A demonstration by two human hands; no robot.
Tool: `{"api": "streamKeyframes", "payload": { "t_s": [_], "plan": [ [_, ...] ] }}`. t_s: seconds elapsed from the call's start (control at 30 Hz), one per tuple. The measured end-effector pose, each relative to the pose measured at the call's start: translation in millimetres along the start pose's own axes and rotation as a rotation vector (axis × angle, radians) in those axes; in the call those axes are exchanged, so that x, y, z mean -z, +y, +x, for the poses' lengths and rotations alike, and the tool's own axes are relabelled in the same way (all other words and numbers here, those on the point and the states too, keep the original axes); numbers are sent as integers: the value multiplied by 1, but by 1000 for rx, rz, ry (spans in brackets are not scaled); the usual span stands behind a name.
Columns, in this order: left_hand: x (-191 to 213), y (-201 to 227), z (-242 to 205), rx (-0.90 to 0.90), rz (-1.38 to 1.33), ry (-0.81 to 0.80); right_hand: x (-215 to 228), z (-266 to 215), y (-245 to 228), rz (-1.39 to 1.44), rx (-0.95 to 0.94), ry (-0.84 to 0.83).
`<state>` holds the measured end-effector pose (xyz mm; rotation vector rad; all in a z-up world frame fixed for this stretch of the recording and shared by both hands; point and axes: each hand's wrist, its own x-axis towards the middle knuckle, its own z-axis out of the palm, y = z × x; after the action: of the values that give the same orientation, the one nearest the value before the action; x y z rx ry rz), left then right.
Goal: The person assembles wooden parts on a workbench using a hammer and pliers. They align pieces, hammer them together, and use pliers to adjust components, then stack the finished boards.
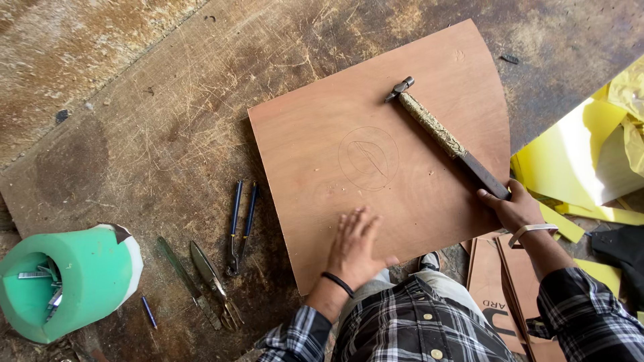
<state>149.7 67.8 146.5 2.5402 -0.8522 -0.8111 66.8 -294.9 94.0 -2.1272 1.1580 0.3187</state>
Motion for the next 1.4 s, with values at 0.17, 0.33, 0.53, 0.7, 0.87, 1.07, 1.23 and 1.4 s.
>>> {"api": "streamKeyframes", "payload": {
  "t_s": [0.17,0.33,0.53,0.7,0.87,1.07,1.23,1.4],
  "plan": [
    [-25,73,12,-125,362,43,31,15,-18,52,5,-66],
    [-52,85,37,-9,511,55,66,31,-13,265,89,-171],
    [-19,126,36,75,476,126,128,94,32,678,284,-201],
    [66,216,35,20,378,369,186,157,73,1047,525,-135],
    [178,263,31,287,10,326,161,163,88,1099,496,-223],
    [308,222,76,307,450,765,86,150,84,707,201,-228],
    [331,156,94,342,599,1047,40,140,93,491,108,-215],
    [349,105,118,313,618,1106,14,155,85,314,98,-329]
  ]
}}
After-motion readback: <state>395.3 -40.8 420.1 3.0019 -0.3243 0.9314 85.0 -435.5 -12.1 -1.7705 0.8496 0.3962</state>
